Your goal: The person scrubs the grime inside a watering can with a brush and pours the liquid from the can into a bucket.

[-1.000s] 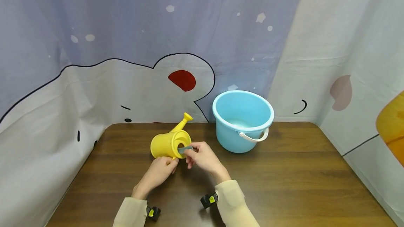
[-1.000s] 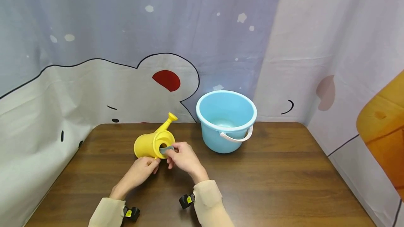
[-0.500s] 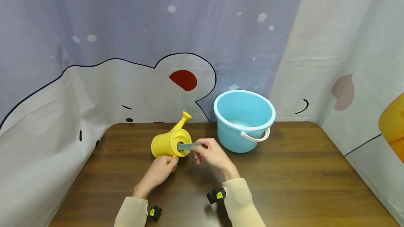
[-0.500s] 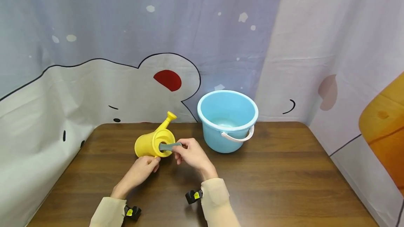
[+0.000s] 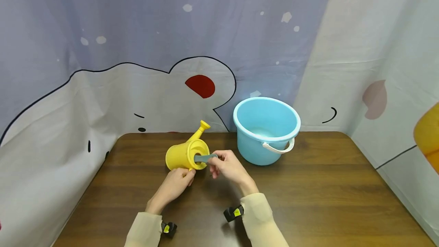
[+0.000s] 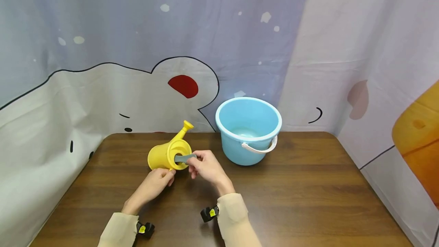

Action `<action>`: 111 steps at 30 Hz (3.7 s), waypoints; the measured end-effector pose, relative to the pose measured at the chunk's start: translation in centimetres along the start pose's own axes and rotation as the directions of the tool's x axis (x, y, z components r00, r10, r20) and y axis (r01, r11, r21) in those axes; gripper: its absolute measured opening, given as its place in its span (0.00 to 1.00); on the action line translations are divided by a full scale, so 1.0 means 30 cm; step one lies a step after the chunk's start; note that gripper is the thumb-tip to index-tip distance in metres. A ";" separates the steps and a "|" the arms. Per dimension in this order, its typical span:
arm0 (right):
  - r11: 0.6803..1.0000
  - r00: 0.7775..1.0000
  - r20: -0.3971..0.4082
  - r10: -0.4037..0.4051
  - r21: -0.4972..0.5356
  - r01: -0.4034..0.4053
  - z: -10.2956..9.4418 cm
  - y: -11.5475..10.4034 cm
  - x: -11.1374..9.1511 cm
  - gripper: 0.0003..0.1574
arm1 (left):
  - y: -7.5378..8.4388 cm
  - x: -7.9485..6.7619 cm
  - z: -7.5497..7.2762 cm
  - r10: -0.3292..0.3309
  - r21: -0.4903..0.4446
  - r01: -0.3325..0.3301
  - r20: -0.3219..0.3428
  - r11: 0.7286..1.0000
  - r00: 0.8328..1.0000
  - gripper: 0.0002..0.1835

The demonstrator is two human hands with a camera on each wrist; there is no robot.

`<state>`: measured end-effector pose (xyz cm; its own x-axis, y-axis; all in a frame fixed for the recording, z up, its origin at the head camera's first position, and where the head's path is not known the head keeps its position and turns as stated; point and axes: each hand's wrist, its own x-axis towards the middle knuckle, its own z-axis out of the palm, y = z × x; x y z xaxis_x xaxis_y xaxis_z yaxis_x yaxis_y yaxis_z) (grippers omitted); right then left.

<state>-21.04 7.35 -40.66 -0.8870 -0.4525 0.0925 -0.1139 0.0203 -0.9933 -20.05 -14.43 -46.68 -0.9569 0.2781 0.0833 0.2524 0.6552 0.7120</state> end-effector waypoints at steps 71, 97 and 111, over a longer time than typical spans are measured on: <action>0.998 0.999 -0.053 -0.001 0.063 0.004 0.001 0.040 0.009 0.13 | -0.004 -0.003 0.003 -0.021 -0.018 0.021 -0.007 1.000 1.000 0.27; 0.995 0.997 -0.036 0.066 0.081 -0.063 0.066 0.069 0.033 0.18 | 0.002 -0.002 0.001 -0.007 -0.027 0.007 0.001 1.000 1.000 0.27; 0.992 0.997 -0.068 0.045 0.117 -0.037 0.000 0.037 0.011 0.16 | -0.002 -0.002 0.000 -0.014 -0.027 0.013 -0.008 1.000 1.000 0.27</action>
<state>-21.45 7.24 -41.72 -0.9196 -0.3893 0.0517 -0.0276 -0.0673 -0.9973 -20.01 -14.48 -46.73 -0.9614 0.2634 0.0792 0.2356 0.6399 0.7314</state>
